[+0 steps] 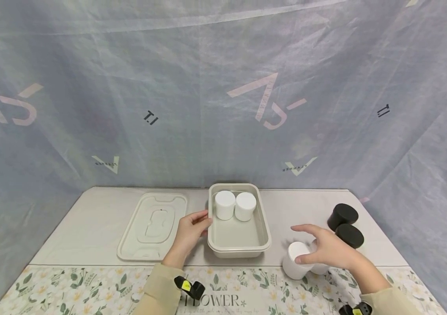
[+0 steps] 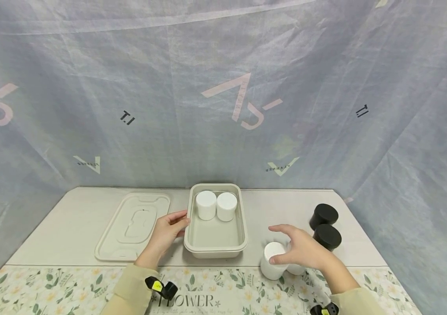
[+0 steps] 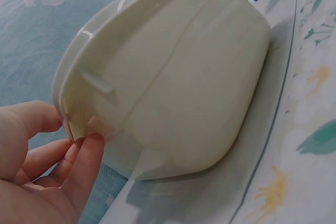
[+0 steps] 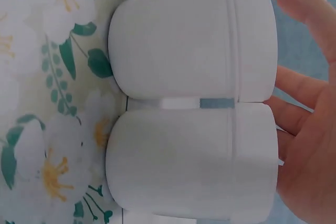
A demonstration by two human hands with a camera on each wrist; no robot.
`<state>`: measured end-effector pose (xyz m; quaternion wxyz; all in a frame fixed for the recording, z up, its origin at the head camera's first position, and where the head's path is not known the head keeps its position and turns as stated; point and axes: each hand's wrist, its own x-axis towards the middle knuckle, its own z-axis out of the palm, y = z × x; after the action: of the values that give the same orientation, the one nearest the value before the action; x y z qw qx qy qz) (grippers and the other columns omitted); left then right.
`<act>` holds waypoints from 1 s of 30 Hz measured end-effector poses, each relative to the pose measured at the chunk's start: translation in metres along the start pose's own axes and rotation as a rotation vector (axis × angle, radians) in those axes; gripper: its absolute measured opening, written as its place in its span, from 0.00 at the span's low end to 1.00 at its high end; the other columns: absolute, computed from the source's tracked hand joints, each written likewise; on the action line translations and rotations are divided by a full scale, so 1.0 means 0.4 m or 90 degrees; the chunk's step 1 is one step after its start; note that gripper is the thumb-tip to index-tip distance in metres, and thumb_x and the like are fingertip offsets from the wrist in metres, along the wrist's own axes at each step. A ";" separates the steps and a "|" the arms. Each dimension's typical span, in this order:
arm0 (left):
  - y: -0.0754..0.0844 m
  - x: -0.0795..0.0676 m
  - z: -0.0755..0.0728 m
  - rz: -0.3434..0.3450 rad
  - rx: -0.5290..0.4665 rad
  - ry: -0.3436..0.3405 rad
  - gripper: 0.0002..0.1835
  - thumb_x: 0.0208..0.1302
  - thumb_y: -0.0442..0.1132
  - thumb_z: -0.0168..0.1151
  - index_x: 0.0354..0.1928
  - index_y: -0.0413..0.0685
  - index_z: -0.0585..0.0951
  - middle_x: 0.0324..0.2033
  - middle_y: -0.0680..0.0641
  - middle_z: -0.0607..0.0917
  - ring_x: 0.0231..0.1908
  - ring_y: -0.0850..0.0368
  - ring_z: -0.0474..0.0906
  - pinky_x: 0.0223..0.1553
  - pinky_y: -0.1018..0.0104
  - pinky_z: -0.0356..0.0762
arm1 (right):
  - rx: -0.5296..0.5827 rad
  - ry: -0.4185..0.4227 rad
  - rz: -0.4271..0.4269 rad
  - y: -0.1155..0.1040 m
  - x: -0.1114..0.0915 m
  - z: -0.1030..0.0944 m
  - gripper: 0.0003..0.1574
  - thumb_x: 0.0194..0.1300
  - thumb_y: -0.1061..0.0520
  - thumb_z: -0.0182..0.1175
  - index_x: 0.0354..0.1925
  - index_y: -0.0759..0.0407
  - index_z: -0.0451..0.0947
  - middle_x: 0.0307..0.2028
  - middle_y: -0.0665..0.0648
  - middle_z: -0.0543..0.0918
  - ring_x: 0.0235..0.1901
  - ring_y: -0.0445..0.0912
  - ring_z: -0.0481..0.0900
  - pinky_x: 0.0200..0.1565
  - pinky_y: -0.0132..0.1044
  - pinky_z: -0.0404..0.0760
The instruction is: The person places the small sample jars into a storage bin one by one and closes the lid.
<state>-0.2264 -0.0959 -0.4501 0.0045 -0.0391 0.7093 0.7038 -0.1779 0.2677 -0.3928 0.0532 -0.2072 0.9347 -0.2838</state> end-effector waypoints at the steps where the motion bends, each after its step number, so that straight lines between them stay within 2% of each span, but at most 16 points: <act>1: 0.000 0.000 0.000 -0.002 -0.001 0.002 0.21 0.60 0.36 0.63 0.55 0.37 0.77 0.48 0.38 0.81 0.37 0.62 0.80 0.36 0.70 0.84 | 0.006 -0.005 0.004 -0.001 -0.002 0.003 0.48 0.44 0.39 0.73 0.61 0.54 0.70 0.60 0.61 0.74 0.57 0.63 0.72 0.47 0.52 0.79; 4: -0.001 -0.001 -0.002 -0.003 0.001 0.004 0.21 0.60 0.36 0.64 0.55 0.37 0.77 0.47 0.38 0.81 0.37 0.62 0.79 0.35 0.71 0.83 | -0.002 -0.017 0.002 -0.006 -0.004 0.011 0.48 0.42 0.39 0.74 0.59 0.55 0.72 0.58 0.60 0.76 0.57 0.63 0.72 0.49 0.56 0.77; 7: 0.000 0.000 -0.002 -0.007 -0.005 0.004 0.21 0.59 0.36 0.64 0.55 0.38 0.78 0.47 0.39 0.81 0.36 0.63 0.79 0.34 0.72 0.83 | -0.023 -0.023 -0.023 -0.008 -0.005 0.019 0.46 0.40 0.40 0.75 0.56 0.57 0.75 0.54 0.57 0.79 0.56 0.61 0.73 0.59 0.65 0.64; 11: 0.000 0.001 0.000 -0.004 -0.011 -0.001 0.21 0.60 0.36 0.64 0.56 0.37 0.77 0.48 0.38 0.81 0.36 0.64 0.79 0.34 0.72 0.83 | -0.044 -0.018 -0.056 -0.006 -0.007 0.026 0.41 0.38 0.44 0.75 0.52 0.57 0.78 0.49 0.53 0.83 0.53 0.56 0.77 0.60 0.74 0.48; 17: -0.002 0.003 0.000 -0.003 -0.014 -0.004 0.21 0.61 0.34 0.62 0.57 0.35 0.76 0.49 0.36 0.80 0.36 0.65 0.78 0.35 0.71 0.83 | -0.046 -0.011 -0.056 -0.008 -0.005 0.024 0.38 0.41 0.45 0.74 0.52 0.55 0.77 0.47 0.51 0.84 0.50 0.52 0.80 0.61 0.73 0.49; 19: -0.002 0.003 0.000 -0.001 -0.017 -0.005 0.21 0.61 0.34 0.62 0.56 0.35 0.76 0.49 0.36 0.80 0.36 0.65 0.78 0.35 0.70 0.84 | -0.038 -0.016 -0.043 -0.009 -0.002 0.019 0.39 0.43 0.44 0.74 0.54 0.55 0.76 0.49 0.53 0.83 0.47 0.52 0.81 0.61 0.70 0.56; 21: -0.001 0.003 -0.001 0.002 -0.016 -0.006 0.21 0.61 0.34 0.62 0.56 0.35 0.76 0.48 0.36 0.81 0.36 0.65 0.79 0.35 0.69 0.84 | -0.024 -0.024 -0.024 -0.009 0.001 0.013 0.40 0.45 0.43 0.73 0.56 0.54 0.75 0.52 0.56 0.81 0.46 0.51 0.80 0.58 0.58 0.71; 23: 0.001 0.001 -0.001 0.006 -0.011 -0.008 0.21 0.61 0.34 0.62 0.56 0.35 0.76 0.48 0.37 0.81 0.35 0.64 0.79 0.35 0.69 0.84 | -0.014 -0.026 -0.018 -0.007 0.008 0.006 0.40 0.46 0.43 0.73 0.57 0.54 0.73 0.53 0.57 0.79 0.47 0.50 0.78 0.48 0.44 0.78; 25: 0.004 -0.002 -0.001 0.010 -0.006 -0.008 0.21 0.61 0.35 0.62 0.56 0.35 0.76 0.47 0.37 0.81 0.35 0.64 0.79 0.34 0.70 0.84 | -0.010 -0.016 -0.030 -0.006 0.017 -0.001 0.39 0.47 0.43 0.72 0.56 0.53 0.73 0.53 0.56 0.79 0.48 0.50 0.77 0.40 0.34 0.78; 28: 0.004 -0.005 -0.001 0.022 -0.004 -0.012 0.22 0.61 0.35 0.62 0.56 0.34 0.76 0.47 0.37 0.81 0.35 0.64 0.79 0.33 0.71 0.83 | -0.004 0.008 -0.052 -0.004 0.035 -0.012 0.37 0.48 0.44 0.72 0.55 0.50 0.74 0.50 0.51 0.80 0.48 0.46 0.77 0.42 0.32 0.78; 30: 0.003 -0.005 0.000 0.024 -0.003 -0.013 0.22 0.61 0.35 0.62 0.56 0.33 0.75 0.46 0.38 0.81 0.35 0.64 0.79 0.33 0.70 0.83 | 0.004 0.018 -0.070 -0.008 0.048 -0.020 0.36 0.49 0.45 0.72 0.55 0.51 0.73 0.48 0.50 0.81 0.44 0.41 0.78 0.42 0.33 0.78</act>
<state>-0.2244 -0.0960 -0.4488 -0.0016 -0.0185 0.7079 0.7061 -0.1960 0.2613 -0.3841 0.0251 -0.2544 0.9216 -0.2920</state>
